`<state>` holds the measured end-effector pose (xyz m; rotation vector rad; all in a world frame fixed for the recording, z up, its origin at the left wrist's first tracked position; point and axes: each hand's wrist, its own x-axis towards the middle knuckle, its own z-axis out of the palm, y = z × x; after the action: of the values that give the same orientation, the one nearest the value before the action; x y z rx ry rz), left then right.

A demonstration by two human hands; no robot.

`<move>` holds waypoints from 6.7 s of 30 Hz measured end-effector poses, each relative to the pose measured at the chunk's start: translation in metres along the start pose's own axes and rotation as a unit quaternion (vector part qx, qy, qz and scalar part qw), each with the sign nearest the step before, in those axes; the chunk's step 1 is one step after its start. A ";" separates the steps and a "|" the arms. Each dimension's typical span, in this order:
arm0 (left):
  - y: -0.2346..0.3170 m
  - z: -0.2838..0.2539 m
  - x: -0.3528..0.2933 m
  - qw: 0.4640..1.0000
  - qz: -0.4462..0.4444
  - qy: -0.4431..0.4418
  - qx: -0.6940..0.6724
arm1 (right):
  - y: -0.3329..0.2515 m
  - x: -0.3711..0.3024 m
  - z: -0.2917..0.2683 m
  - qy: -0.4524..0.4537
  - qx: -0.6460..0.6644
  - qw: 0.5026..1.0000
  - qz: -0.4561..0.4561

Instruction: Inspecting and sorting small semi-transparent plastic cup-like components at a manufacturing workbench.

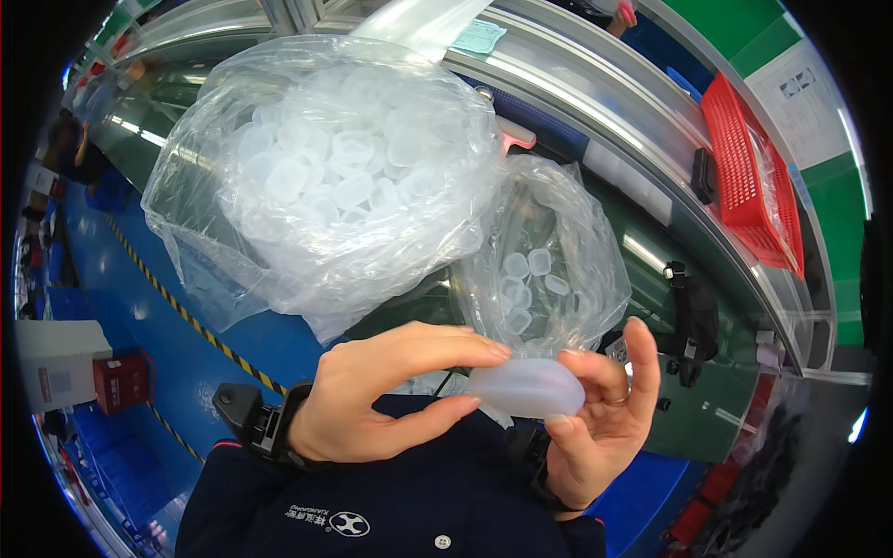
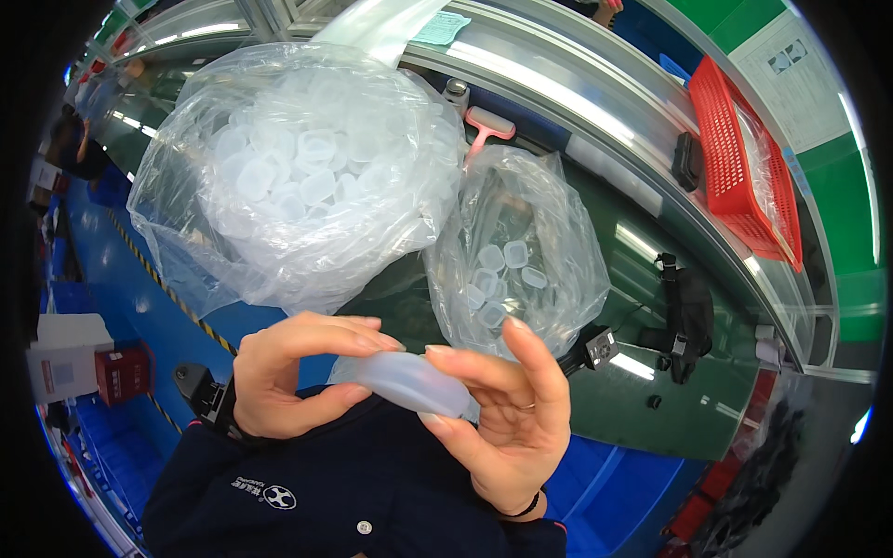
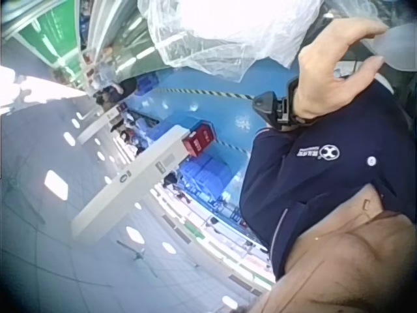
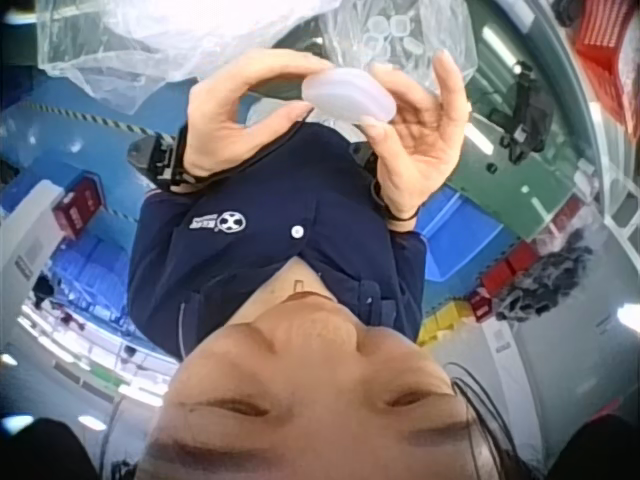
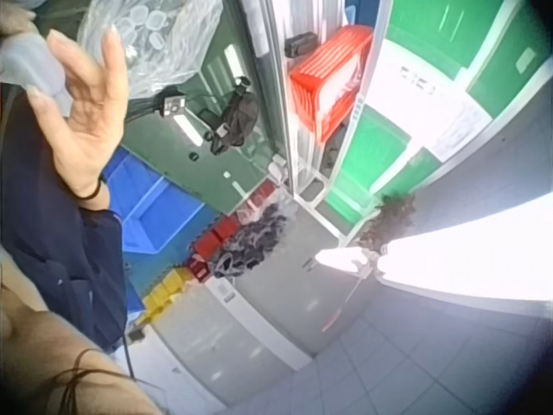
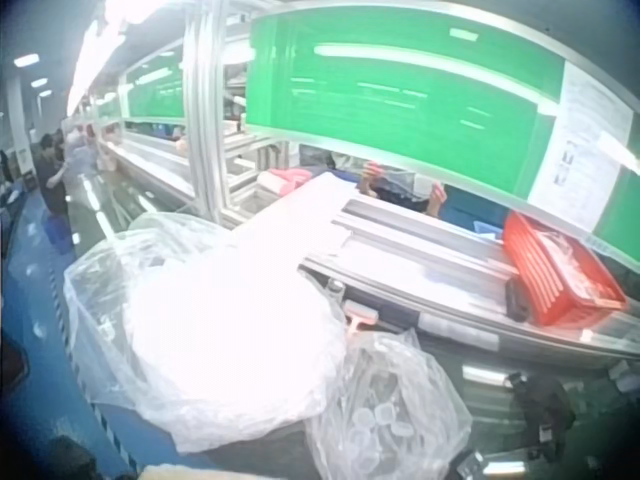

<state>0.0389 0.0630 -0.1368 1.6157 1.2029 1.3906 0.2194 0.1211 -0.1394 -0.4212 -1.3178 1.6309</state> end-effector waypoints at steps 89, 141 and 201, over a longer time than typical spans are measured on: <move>0.022 0.012 0.018 0.971 -0.108 -0.012 -0.214 | 0.013 -0.007 0.008 0.073 0.100 0.991 -0.056; 0.011 0.008 0.006 0.995 -0.018 0.079 -0.062 | 0.003 -0.008 0.010 0.080 0.116 0.977 0.160; 0.019 0.014 0.020 0.999 -0.033 0.010 -0.014 | 0.014 -0.009 -0.001 -0.101 0.002 0.993 0.061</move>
<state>0.0565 0.0765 -0.1148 1.5331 1.2326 1.3778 0.2183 0.1148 -0.1550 -0.3461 -1.4619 1.8151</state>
